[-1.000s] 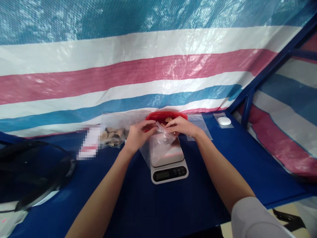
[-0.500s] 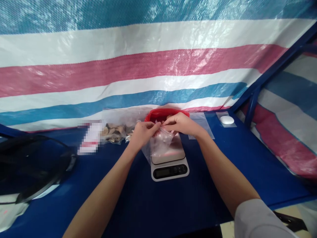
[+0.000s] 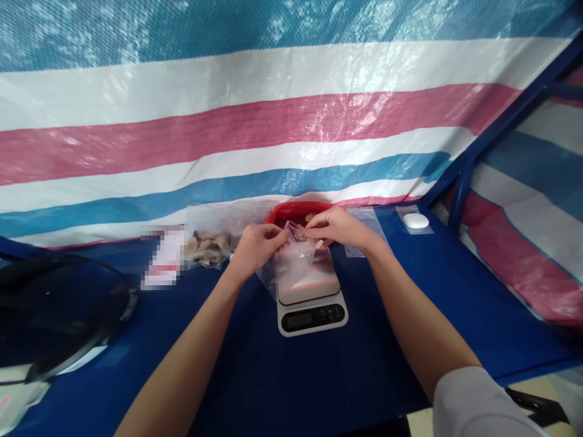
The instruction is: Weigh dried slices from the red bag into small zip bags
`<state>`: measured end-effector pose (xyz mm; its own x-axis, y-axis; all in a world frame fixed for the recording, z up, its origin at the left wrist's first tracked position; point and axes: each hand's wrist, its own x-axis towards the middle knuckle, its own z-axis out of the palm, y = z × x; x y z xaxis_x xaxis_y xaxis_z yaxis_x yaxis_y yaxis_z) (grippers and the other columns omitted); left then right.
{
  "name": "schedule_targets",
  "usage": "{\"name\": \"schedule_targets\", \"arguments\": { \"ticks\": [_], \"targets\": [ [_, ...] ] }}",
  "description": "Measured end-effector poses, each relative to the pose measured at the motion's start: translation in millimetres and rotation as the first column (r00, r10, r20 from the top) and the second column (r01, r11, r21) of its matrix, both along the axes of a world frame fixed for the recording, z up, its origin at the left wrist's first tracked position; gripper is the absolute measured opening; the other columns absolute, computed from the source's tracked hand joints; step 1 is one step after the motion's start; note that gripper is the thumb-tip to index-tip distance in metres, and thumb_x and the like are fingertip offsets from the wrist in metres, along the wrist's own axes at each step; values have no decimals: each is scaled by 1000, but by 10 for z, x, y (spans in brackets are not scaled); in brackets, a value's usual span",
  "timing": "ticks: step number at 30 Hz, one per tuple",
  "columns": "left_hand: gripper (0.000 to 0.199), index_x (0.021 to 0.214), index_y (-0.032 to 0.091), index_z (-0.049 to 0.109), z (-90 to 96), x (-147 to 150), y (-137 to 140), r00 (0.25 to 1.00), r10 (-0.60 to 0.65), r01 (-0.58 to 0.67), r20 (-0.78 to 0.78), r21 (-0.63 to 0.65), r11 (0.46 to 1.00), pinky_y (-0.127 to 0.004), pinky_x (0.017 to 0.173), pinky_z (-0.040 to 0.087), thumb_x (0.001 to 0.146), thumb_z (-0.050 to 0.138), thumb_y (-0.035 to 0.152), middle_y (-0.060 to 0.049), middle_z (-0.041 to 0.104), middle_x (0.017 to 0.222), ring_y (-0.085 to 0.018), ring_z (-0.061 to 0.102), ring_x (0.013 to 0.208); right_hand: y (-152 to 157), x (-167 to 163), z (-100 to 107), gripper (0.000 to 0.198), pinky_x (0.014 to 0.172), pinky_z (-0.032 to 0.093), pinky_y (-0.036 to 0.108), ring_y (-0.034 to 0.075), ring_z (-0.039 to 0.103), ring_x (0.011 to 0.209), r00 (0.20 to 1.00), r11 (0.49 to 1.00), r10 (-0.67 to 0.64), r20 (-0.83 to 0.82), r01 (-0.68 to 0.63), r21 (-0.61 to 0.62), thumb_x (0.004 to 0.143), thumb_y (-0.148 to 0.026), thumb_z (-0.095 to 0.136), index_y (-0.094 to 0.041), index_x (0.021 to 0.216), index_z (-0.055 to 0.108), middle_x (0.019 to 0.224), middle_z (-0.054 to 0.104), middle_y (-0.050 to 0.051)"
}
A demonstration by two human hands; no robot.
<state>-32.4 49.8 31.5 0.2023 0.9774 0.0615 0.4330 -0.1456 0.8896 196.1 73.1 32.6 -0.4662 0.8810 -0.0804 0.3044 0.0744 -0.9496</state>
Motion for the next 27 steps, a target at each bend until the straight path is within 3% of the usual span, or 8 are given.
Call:
{"name": "schedule_targets", "arguments": {
  "ticks": [6,12,21,24,27],
  "targets": [
    [36,63,17,71,27,50,-27,998,-42,45,-51,52,998,-24,53,41,84,66,45,-2,67,58,-13,54,54,-29,-65,15,15,54,59,22,14,68,63,998,999,49,36,-50,13,80,-33,73,-19,83,80,76,72,2],
    [37,61,17,70,26,52,-34,992,-84,90,-93,55,994,-24,53,40,84,65,45,-1,64,55,-13,53,53,-40,-113,7,17,51,58,22,14,65,58,996,997,70,49,-72,36,79,-32,73,-18,70,77,65,68,0],
    [21,68,19,72,60,-81,-32,955,-39,119,-294,257,959,-27,64,48,83,65,32,-3,72,66,-16,61,59,21,67,-24,29,55,57,24,15,68,63,998,997,30,49,-34,69,78,-46,74,-18,75,78,70,71,3],
    [27,95,19,78,18,6,-67,962,-1,98,-275,341,935,-33,85,53,86,66,42,-8,79,95,-23,71,83,24,56,-14,32,53,53,23,13,63,58,996,995,25,91,-34,97,77,-48,73,-18,68,75,63,64,1],
    [58,129,17,68,-51,124,-114,970,-7,92,-241,341,935,-43,104,49,83,71,52,-15,70,130,-33,66,118,12,38,13,36,51,48,22,11,54,55,995,991,26,101,-39,126,78,-49,72,-17,62,71,58,55,-2]
  ]
}}
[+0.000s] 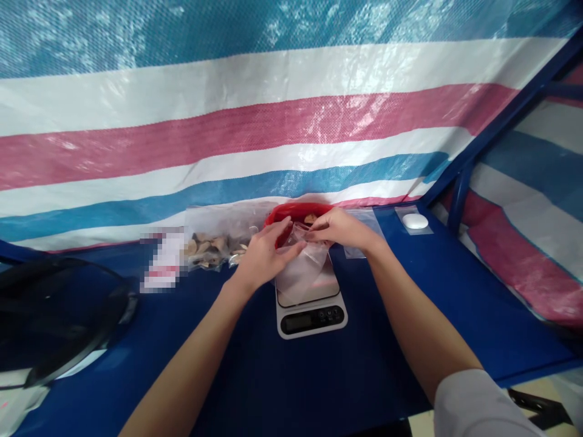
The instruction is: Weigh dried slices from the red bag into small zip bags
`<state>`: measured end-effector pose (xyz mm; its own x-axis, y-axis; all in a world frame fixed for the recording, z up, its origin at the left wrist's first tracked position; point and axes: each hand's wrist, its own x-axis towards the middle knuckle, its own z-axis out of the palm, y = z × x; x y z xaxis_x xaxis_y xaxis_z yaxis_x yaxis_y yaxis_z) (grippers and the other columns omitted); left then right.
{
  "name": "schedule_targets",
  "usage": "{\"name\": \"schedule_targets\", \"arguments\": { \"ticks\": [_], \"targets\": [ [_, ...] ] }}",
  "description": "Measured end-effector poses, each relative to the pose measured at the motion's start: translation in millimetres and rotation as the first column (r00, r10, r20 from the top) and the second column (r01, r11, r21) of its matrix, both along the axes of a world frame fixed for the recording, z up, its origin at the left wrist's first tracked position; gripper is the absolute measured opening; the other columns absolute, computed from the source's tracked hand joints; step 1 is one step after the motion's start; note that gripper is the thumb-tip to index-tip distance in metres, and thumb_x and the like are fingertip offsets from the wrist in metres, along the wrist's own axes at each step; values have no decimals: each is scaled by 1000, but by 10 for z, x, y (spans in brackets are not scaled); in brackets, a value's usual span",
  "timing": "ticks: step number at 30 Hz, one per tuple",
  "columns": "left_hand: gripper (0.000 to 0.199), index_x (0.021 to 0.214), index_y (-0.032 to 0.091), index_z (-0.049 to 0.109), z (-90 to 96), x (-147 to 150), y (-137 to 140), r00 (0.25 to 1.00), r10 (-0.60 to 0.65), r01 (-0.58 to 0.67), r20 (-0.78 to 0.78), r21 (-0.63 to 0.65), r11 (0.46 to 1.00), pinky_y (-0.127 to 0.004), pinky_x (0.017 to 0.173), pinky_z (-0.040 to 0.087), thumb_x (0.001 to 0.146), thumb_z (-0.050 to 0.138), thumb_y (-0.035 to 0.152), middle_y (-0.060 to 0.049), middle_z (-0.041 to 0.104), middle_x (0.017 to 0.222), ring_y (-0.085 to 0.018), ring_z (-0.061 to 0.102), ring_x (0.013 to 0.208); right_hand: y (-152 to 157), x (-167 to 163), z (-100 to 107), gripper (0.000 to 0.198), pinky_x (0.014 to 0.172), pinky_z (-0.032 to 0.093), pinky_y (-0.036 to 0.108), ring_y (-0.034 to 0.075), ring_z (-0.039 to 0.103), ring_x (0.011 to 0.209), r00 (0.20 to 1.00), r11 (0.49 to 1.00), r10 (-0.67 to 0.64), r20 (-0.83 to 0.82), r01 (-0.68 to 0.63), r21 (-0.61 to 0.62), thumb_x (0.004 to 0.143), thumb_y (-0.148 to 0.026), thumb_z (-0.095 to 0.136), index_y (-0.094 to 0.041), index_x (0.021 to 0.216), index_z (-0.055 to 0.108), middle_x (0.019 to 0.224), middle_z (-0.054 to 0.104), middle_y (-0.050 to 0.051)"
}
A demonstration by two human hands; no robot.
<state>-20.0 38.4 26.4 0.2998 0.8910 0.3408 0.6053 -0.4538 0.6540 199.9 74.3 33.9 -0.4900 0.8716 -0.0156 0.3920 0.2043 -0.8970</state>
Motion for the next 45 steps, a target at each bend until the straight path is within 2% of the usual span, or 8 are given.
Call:
{"name": "schedule_targets", "arguments": {
  "ticks": [12,15,22,25,30,37,41,45],
  "targets": [
    [119,159,19,26,-347,283,-119,999,27,-30,-31,-90,996,-59,117,34,65,84,64,-23,40,159,-43,37,147,-72,-83,124,27,53,42,24,12,51,58,1000,999,18,8,-18,29,80,-36,62,-17,61,64,59,55,-1],
    [111,158,18,25,-403,314,-132,997,59,-61,-51,-36,998,-59,115,37,71,82,55,-22,44,155,-41,41,144,-68,-75,125,28,56,42,24,13,52,62,999,998,32,16,-33,49,80,-37,62,-16,63,65,60,55,-1],
    [70,139,17,52,-366,269,-100,993,91,-95,79,53,994,-49,104,51,75,76,34,-14,66,128,-32,63,121,-5,35,38,34,59,51,25,14,62,63,1000,998,18,-11,-19,-61,81,-49,69,-17,75,75,68,66,1],
    [61,134,18,56,-338,243,-79,988,79,-91,131,91,992,-47,102,52,77,75,30,-12,68,125,-30,66,116,7,102,55,34,59,52,26,15,64,63,1000,999,-11,-17,11,-31,82,-51,70,-17,83,79,73,71,3],
    [63,134,17,57,-320,225,-63,993,78,-82,93,46,996,-50,100,53,77,79,33,-14,68,127,-32,64,120,-42,131,164,25,73,55,28,19,71,79,994,974,-98,-58,107,198,87,-41,69,-20,92,81,88,79,4],
    [67,139,19,55,-332,203,-49,996,86,-86,4,35,996,-51,95,55,78,78,35,-14,66,128,-32,66,115,-129,-29,207,20,77,55,30,20,73,82,990,898,-132,-42,137,418,90,-35,67,-23,95,82,93,80,2],
    [68,140,20,54,-341,183,-41,998,65,-64,-22,59,996,-50,95,55,79,78,36,-14,67,127,-31,67,112,-139,-32,219,20,78,55,31,21,72,85,982,866,-174,-73,188,464,90,-35,68,-24,98,82,99,79,2],
    [66,139,18,55,-339,173,-42,996,81,-79,-25,85,993,-53,99,53,79,77,35,-15,65,130,-33,66,115,-145,-54,217,20,70,49,28,17,68,75,995,907,-97,-2,89,411,90,-34,67,-21,93,81,88,78,1]
  ]
}}
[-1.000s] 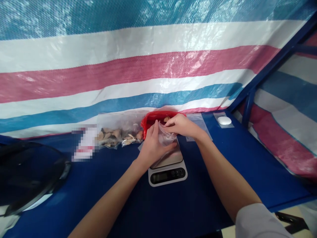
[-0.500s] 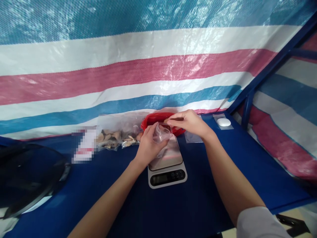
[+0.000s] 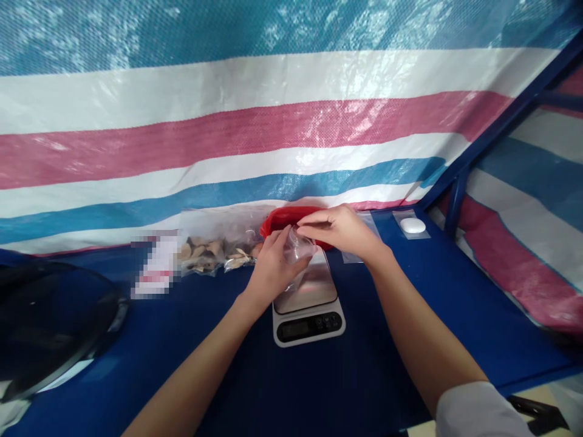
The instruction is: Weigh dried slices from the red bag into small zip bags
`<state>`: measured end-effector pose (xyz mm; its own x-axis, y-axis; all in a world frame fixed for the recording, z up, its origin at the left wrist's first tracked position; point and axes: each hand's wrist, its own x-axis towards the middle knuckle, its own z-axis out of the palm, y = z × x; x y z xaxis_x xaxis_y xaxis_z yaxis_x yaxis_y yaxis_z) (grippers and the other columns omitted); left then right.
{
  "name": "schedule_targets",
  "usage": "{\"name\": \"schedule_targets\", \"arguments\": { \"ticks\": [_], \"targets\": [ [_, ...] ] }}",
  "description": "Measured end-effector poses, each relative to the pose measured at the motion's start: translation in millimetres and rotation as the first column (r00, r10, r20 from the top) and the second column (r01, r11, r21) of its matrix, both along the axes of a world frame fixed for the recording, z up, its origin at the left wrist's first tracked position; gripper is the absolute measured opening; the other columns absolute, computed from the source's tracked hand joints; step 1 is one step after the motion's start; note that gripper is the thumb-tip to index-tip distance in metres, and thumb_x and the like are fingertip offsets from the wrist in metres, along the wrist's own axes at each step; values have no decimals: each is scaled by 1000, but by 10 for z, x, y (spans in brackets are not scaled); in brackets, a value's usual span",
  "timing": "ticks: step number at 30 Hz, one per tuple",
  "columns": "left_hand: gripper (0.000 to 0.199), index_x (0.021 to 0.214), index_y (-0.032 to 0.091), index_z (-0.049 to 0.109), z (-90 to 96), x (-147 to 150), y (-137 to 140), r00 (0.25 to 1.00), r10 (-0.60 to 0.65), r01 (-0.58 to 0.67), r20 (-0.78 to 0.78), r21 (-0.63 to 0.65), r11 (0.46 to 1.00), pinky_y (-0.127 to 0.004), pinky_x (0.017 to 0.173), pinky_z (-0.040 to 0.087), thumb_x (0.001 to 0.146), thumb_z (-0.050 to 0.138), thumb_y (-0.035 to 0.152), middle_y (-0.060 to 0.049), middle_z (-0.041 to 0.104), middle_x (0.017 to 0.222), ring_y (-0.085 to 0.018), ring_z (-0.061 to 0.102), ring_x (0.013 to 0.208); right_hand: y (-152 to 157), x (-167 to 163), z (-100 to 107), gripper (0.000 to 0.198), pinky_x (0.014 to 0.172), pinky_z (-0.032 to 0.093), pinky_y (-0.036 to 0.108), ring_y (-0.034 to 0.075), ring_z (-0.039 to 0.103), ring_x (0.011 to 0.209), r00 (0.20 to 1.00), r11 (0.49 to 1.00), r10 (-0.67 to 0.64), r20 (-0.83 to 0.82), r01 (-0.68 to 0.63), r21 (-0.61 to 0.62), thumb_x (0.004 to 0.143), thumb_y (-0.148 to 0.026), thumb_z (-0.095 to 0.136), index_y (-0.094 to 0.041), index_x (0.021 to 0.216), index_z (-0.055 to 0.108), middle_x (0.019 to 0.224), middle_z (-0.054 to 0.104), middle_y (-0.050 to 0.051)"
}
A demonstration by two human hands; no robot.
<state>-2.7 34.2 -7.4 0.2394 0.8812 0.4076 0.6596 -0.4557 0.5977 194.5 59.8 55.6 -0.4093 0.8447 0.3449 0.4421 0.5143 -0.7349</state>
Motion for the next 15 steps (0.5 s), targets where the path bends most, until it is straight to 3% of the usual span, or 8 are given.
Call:
{"name": "schedule_targets", "arguments": {
  "ticks": [7,15],
  "targets": [
    [65,136,18,56,-22,-6,12,1000,-6,6,-1,54,999,-51,101,53,79,77,39,-15,67,130,-33,65,119,11,-80,-43,35,62,38,27,12,54,66,985,979,160,69,-149,-137,91,-46,65,-15,82,79,69,68,1],
    [76,145,23,48,-53,-74,26,998,-70,70,-3,41,997,-51,106,51,79,78,43,-14,62,136,-31,61,125,70,-44,-143,24,66,46,27,15,62,71,971,938,146,-191,-197,-284,86,-41,71,-18,87,80,78,74,2]
  ]
}}
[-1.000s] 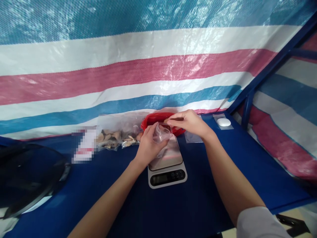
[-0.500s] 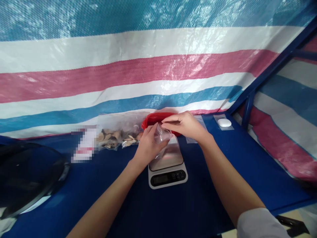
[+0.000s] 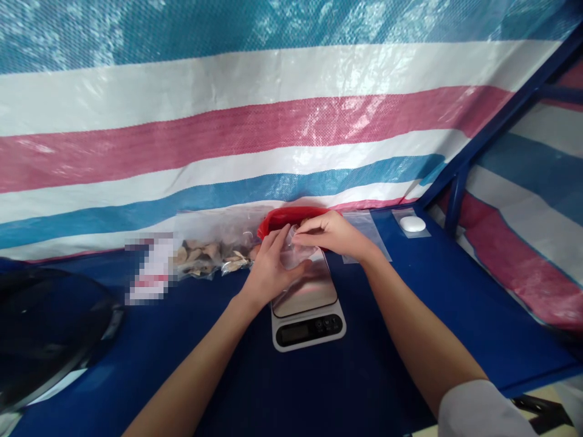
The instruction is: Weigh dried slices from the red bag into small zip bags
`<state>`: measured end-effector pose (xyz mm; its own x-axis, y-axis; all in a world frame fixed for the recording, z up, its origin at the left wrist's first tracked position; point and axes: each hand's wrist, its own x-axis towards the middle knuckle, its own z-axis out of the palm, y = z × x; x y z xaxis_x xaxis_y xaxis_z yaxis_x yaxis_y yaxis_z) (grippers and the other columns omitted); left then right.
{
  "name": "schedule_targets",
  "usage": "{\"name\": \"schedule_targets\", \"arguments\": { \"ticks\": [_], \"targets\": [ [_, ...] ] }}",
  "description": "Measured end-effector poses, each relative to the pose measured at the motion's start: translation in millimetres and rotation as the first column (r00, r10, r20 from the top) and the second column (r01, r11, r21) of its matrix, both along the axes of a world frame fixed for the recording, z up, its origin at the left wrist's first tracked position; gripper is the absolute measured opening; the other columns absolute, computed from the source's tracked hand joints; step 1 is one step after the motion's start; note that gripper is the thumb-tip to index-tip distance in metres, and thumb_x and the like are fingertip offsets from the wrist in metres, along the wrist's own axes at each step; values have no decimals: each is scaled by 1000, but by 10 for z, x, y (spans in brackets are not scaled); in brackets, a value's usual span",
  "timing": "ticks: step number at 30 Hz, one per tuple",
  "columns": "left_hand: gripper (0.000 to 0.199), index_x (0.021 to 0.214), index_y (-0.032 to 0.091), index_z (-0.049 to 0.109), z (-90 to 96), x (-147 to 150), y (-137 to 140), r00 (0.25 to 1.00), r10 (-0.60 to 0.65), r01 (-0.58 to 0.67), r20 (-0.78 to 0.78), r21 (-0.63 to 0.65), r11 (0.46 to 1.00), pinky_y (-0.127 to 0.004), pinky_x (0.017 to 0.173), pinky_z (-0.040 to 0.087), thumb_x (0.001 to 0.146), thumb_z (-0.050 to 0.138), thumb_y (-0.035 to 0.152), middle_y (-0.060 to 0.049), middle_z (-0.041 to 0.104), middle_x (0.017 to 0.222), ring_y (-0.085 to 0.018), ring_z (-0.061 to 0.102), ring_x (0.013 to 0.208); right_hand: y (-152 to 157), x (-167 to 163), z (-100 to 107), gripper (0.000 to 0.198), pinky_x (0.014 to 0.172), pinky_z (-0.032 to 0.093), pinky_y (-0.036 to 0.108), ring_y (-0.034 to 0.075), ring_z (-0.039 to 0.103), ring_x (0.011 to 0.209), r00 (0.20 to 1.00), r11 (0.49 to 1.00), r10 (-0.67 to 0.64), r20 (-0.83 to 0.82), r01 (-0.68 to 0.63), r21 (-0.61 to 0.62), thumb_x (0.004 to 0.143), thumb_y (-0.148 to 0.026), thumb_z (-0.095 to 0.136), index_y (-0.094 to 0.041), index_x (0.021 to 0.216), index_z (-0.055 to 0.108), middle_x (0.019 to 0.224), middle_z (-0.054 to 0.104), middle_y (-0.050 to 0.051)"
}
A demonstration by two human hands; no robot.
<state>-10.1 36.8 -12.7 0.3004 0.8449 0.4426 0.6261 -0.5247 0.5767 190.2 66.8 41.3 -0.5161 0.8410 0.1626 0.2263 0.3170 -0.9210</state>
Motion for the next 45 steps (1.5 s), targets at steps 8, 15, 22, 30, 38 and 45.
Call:
{"name": "schedule_targets", "arguments": {
  "ticks": [8,15,22,30,38,45],
  "targets": [
    [91,152,25,38,38,9,-45,999,15,-15,39,15,1000,-55,108,48,76,82,50,-16,55,144,-34,55,133,-13,-53,-11,24,68,52,28,15,65,72,997,998,14,-82,-19,-62,83,-42,74,-18,85,81,77,75,2],
    [68,139,20,51,110,79,-67,996,59,-62,67,50,997,-49,103,53,80,77,39,-13,66,130,-32,63,122,-36,-110,-13,24,71,53,29,18,67,78,999,1000,7,-36,-7,-13,83,-42,74,-20,88,82,81,76,2],
    [63,136,22,53,124,35,-85,994,59,-66,87,86,994,-48,101,55,81,77,42,-12,69,127,-29,66,118,49,22,-44,22,76,53,28,18,70,83,988,990,-137,64,134,45,86,-39,69,-21,90,81,89,79,3],
    [62,134,21,56,173,5,-78,995,34,-36,90,21,999,-47,100,56,80,76,44,-11,70,123,-29,68,114,84,-49,-161,24,63,48,25,15,67,71,988,998,-61,142,62,0,86,-39,70,-19,92,82,78,75,2],
    [55,128,19,60,280,-133,-30,980,107,-102,168,-38,994,-48,94,59,81,76,41,-12,72,119,-30,72,104,190,217,-157,24,86,54,30,21,73,93,958,979,-183,221,156,132,91,-34,64,-21,103,80,104,80,5],
    [52,126,20,63,339,-199,-5,971,124,-106,206,-97,990,-46,88,61,82,76,44,-10,74,116,-29,73,101,361,51,-288,26,94,51,35,25,71,105,790,927,-296,537,102,361,93,-31,62,-23,112,78,114,78,7]
  ]
}}
